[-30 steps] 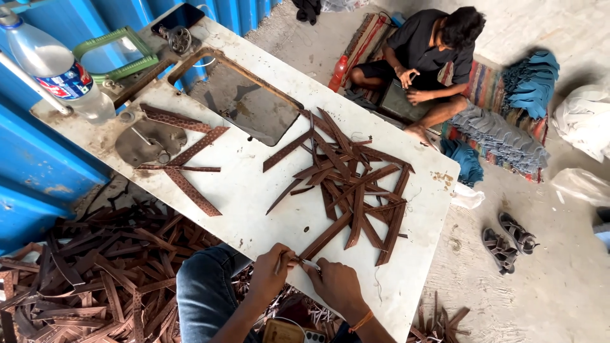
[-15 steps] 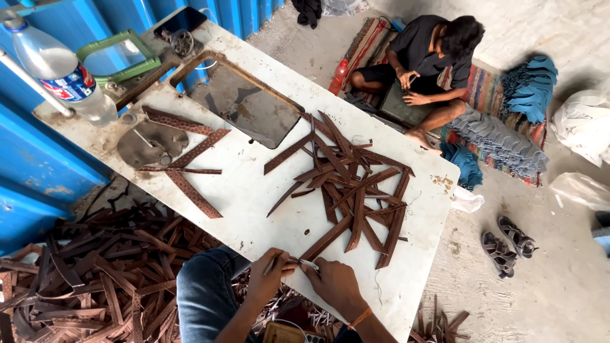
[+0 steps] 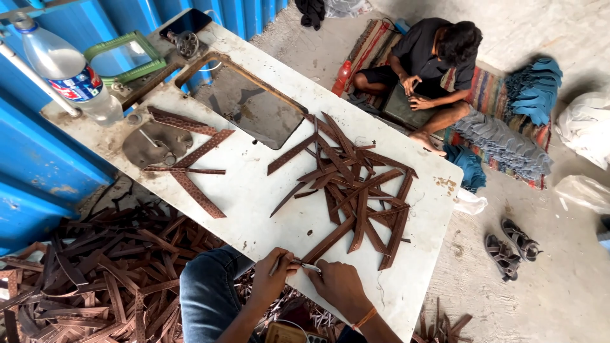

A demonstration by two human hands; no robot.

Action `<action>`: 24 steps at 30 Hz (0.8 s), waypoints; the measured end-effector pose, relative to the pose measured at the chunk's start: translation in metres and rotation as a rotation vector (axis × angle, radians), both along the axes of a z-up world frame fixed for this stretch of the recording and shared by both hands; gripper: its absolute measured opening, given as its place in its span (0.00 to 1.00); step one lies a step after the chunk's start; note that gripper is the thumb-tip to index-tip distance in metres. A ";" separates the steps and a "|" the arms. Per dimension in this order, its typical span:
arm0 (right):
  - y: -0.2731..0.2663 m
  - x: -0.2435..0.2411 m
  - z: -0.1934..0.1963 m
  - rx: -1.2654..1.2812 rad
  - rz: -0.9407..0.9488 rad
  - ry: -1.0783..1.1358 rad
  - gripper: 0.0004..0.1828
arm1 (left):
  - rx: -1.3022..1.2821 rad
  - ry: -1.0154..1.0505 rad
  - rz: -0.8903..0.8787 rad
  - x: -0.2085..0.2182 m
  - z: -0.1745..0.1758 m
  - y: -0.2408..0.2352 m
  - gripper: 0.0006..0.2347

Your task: The person trims excess material from leather shoe straps using a small hand knife.

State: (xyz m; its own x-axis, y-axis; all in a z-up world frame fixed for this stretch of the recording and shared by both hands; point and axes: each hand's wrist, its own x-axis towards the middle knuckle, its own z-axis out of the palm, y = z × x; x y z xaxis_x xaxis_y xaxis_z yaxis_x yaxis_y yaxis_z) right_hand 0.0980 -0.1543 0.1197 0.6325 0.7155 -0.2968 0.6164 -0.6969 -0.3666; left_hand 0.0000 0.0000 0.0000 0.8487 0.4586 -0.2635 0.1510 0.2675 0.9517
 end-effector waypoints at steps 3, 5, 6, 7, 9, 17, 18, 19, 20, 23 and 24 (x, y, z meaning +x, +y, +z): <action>-0.001 0.000 -0.003 -0.012 -0.001 -0.003 0.22 | -0.013 -0.026 -0.006 0.000 -0.003 -0.001 0.11; 0.000 0.000 -0.007 0.055 0.004 -0.025 0.20 | 0.036 -0.036 -0.020 0.000 -0.003 -0.001 0.12; 0.000 -0.001 -0.009 0.055 0.000 -0.025 0.20 | 0.035 -0.036 -0.023 0.001 -0.005 -0.001 0.12; 0.000 -0.001 -0.010 0.059 0.015 -0.037 0.20 | -0.016 0.001 0.000 0.003 -0.006 -0.002 0.12; 0.000 -0.001 -0.011 0.065 0.027 -0.052 0.20 | -0.065 0.036 0.021 0.005 -0.009 0.002 0.11; -0.013 -0.037 0.008 0.269 -0.265 -0.091 0.25 | -0.366 0.035 0.109 -0.016 -0.018 0.017 0.11; -0.016 -0.042 0.003 0.260 -0.269 -0.083 0.25 | -0.373 0.045 0.107 -0.019 -0.017 0.014 0.11; -0.017 -0.044 -0.002 0.285 -0.273 -0.098 0.24 | -0.381 0.045 0.086 -0.019 -0.014 0.015 0.11; -0.018 -0.048 -0.005 0.310 -0.278 -0.114 0.24 | -0.389 0.046 0.065 -0.019 -0.011 0.016 0.11; -0.022 -0.046 -0.025 0.336 -0.316 -0.074 0.21 | -0.490 0.189 0.036 -0.025 0.036 0.017 0.11; -0.025 -0.043 -0.025 0.339 -0.316 -0.077 0.21 | -0.487 0.187 0.035 -0.032 0.042 0.021 0.11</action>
State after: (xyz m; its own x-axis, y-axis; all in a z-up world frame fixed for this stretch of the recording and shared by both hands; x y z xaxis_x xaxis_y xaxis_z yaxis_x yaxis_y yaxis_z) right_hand 0.0550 -0.1793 0.0951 0.8461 0.5325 -0.0239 0.4270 -0.7039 -0.5676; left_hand -0.0316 0.0206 0.0422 0.7531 0.2718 -0.5992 0.2899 0.6804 0.6731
